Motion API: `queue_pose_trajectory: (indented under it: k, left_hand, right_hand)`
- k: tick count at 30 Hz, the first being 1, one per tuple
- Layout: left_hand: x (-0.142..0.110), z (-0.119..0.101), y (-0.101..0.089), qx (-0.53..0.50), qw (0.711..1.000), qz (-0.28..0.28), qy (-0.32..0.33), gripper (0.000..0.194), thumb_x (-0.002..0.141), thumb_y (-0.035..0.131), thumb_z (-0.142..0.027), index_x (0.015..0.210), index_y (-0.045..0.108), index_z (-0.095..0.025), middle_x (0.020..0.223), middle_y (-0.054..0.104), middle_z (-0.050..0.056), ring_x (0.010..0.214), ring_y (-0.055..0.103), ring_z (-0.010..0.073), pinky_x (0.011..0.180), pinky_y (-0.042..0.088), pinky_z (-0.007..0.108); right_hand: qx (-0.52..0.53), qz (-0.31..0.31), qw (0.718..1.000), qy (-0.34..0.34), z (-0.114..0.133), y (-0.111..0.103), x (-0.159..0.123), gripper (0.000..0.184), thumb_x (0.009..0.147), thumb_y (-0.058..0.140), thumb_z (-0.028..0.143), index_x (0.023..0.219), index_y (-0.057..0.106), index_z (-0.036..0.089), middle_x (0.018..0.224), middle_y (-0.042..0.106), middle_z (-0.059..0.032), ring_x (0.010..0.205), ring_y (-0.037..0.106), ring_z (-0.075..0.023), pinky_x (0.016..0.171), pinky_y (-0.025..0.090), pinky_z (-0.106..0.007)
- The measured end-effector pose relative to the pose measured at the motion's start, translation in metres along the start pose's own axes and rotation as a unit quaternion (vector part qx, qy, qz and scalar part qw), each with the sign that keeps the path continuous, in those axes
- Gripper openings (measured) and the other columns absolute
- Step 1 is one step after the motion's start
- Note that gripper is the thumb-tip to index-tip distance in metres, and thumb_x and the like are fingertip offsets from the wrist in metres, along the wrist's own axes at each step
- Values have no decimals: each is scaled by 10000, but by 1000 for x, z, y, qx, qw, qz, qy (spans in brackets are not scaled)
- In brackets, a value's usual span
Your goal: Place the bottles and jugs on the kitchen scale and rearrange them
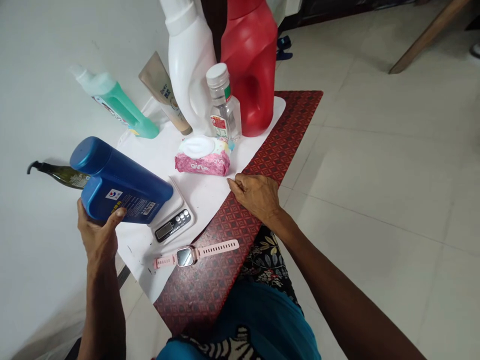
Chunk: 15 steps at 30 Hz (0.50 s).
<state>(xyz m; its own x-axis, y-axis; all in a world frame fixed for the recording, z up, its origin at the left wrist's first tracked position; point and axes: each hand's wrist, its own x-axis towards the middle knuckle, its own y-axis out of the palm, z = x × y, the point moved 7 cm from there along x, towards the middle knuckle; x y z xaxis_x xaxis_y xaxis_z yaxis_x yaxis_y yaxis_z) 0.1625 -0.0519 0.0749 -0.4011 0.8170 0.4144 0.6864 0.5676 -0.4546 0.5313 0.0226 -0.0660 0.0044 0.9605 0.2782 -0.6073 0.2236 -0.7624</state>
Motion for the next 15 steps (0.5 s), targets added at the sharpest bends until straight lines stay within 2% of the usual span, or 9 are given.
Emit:
queue_pose_trajectory:
  k: [3, 8, 11, 13, 15]
  left_hand:
    - [-1, -9, -2, -4, 1000, -1, 13, 835, 610, 965, -534, 1341, 659, -269, 1296, 695, 84, 1202, 701, 303, 978, 622, 400]
    - [1, -7, -2, 43, 998, -31, -29, 667, 638, 979, -516, 1191, 723, -244, 1066, 735, 37, 958, 701, 254, 905, 632, 428]
    - [1, -8, 2, 13, 998, -60, -11, 575, 683, 964, -506, 1136, 735, -236, 1010, 729, 9, 929, 698, 243, 963, 629, 467]
    - [0, -12, 8, -17, 998, -58, -5, 570, 697, 960, -484, 1165, 740, -243, 1019, 733, 4, 946, 715, 248, 997, 627, 482]
    - [-3, -21, 18, -45, 998, -41, -3, 578, 712, 950, -472, 1207, 748, -252, 1044, 748, 14, 971, 734, 260, 1000, 633, 482]
  right_hand:
    - [7, 3, 1000, 8, -1, 2, 1, 479, 990, 552, 459, 570, 513, 232, 573, 621, -33, 582, 559, -180, 635, 250, -331]
    - [22, 6, 1000, 8, -1, 1, 2, 451, 989, 557, 443, 592, 552, 231, 603, 642, -32, 597, 558, -176, 646, 260, -329]
    - [61, -4, 998, 2, 0, -5, 2, 468, 1015, 535, 466, 605, 536, 239, 593, 619, -25, 590, 551, -175, 643, 294, -326]
    - [109, -35, 993, 10, -3, -13, 0, 489, 1048, 497, 511, 636, 522, 248, 605, 614, -22, 591, 554, -174, 655, 354, -324]
    - [160, -104, 981, 28, -8, -23, -4, 487, 1076, 453, 568, 713, 537, 255, 671, 643, -32, 642, 591, -187, 706, 434, -331]
